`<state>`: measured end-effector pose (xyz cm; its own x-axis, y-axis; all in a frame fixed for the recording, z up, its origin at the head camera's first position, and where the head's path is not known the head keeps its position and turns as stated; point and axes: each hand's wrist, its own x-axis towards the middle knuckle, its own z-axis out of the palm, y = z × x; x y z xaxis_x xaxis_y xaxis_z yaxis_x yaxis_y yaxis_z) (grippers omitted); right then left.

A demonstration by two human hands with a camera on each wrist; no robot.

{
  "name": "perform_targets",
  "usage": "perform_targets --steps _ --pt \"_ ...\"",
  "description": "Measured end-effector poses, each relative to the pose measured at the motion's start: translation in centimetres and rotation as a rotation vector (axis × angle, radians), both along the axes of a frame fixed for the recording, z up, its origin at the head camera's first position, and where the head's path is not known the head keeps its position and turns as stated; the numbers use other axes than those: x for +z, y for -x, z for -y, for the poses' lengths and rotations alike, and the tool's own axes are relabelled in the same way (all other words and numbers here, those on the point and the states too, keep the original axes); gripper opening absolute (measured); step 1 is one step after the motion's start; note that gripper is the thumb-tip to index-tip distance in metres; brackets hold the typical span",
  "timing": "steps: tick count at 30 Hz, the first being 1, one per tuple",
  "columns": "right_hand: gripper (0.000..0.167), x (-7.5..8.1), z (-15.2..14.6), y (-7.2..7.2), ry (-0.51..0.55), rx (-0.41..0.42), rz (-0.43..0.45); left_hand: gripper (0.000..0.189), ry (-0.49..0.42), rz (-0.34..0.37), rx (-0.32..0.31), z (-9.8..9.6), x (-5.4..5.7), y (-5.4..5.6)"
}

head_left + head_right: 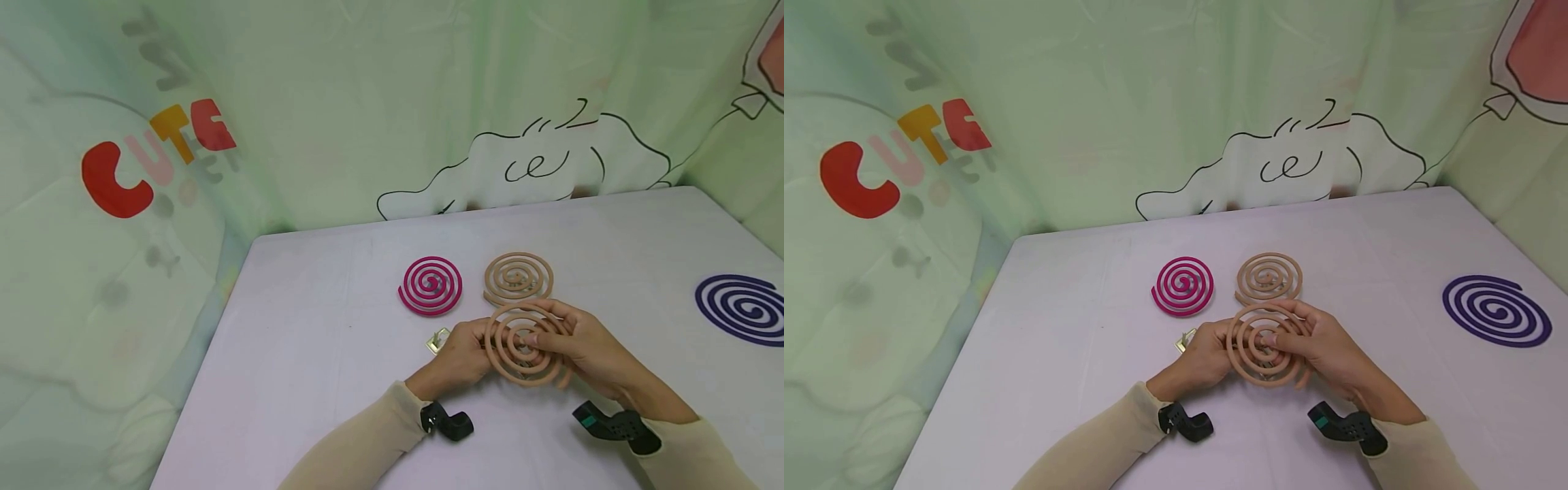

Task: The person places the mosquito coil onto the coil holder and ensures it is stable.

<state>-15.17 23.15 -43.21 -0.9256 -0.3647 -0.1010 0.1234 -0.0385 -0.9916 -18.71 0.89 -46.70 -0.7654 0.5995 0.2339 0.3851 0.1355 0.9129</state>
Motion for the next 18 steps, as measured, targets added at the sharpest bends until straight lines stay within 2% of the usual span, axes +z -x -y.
perform_targets --steps 8,14,18 --pt "0.045 0.0 0.08 -0.04 0.005 -0.002 -0.004 0.009 -0.002 -0.015 0.005 0.08 0.05 0.01" --pt "0.047 0.0 0.23 -0.11 0.019 -0.004 -0.01 0.008 0.001 -0.087 0.011 0.2 0.1 0.02" --pt "0.046 -0.01 0.23 -0.12 0.026 -0.002 -0.018 0.007 -0.012 -0.096 0.008 0.24 0.04 0.08"
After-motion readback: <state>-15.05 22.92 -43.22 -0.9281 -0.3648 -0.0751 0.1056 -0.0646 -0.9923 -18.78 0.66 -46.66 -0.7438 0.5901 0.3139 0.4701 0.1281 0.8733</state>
